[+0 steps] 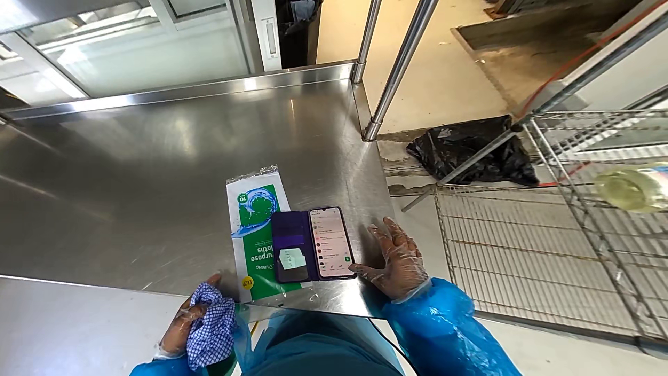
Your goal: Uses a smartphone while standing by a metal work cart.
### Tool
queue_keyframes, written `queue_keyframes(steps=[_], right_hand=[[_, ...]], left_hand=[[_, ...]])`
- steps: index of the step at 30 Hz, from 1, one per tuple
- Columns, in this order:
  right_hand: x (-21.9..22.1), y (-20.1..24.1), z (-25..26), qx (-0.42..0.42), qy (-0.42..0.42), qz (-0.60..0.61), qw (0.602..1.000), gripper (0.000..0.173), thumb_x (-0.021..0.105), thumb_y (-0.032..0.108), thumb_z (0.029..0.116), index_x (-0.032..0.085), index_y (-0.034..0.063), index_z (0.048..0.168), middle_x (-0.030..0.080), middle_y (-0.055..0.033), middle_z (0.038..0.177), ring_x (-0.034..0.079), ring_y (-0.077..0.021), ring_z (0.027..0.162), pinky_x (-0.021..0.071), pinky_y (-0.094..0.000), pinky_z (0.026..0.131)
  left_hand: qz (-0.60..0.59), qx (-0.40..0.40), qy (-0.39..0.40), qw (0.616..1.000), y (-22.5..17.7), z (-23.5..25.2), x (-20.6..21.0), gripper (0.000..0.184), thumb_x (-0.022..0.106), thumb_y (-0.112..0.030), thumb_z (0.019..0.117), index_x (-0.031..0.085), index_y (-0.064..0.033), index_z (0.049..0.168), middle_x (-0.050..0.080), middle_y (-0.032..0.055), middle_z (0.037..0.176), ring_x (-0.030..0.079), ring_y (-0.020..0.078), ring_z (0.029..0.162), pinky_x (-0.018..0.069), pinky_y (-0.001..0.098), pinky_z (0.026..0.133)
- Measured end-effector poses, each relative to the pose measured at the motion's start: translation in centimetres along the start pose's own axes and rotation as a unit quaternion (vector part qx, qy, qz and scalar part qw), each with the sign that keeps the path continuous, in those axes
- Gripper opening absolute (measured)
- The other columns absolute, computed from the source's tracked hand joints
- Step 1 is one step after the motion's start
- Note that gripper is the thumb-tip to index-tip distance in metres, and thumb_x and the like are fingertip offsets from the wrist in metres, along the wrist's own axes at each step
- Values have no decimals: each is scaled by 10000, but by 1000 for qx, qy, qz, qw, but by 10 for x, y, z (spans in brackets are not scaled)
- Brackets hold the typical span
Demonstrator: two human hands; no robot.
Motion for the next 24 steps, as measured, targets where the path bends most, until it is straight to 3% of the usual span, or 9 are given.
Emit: queue_keyframes(steps=[3, 6, 10, 16, 24], right_hand=[[4, 4, 1, 0, 15, -4, 1000, 940, 965, 359, 655, 573, 0, 1430, 309, -280, 1630, 306, -496, 1495, 250, -678, 1179], [8, 6, 0, 4, 29, -11, 1000, 960, 965, 386, 647, 570, 12, 1438, 309, -264, 1636, 292, -472, 1510, 239, -658, 1195], [12, 9, 1, 19, 58, -19, 998, 979, 958, 393, 663, 541, 22, 1468, 280, -252, 1653, 263, -456, 1526, 218, -635, 1210], [17, 6, 2, 38, 78, -26, 996, 989, 947, 410, 686, 516, 27, 1489, 255, -238, 1667, 235, -438, 1541, 198, -623, 1221], [7, 7, 1, 11, 22, -11, 1000, 946, 961, 387, 665, 569, 8, 1438, 311, -259, 1638, 302, -459, 1511, 240, -656, 1194]], left_hand=[[17, -7, -18, 1000, -1, -1, -1, 509, 629, -146, 770, 621, -29, 1266, 739, -6, 1053, 699, 46, 932, 574, 243, 852], [18, -2, -6, 1000, -2, 0, 1, 526, 647, -165, 781, 611, -24, 1286, 734, 1, 1093, 694, 56, 978, 565, 250, 886], [1, -5, -15, 1000, -1, -1, 0, 530, 669, -164, 752, 626, -27, 1263, 741, 5, 1039, 705, 56, 917, 580, 246, 835], [-1, 0, 1, 1000, 0, 1, -1, 542, 719, -218, 759, 639, -37, 1264, 740, 5, 1070, 703, 58, 941, 574, 248, 857], [-12, 2, 14, 1000, -1, 1, 1, 551, 739, -229, 764, 648, -43, 1274, 744, 10, 1080, 706, 64, 949, 574, 249, 864]])
Point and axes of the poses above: each hand's wrist, its own z-axis towards the middle knuckle, its own x-axis out of the palm, y = z × x, the point moved 10 cm from there along z, towards the middle knuckle
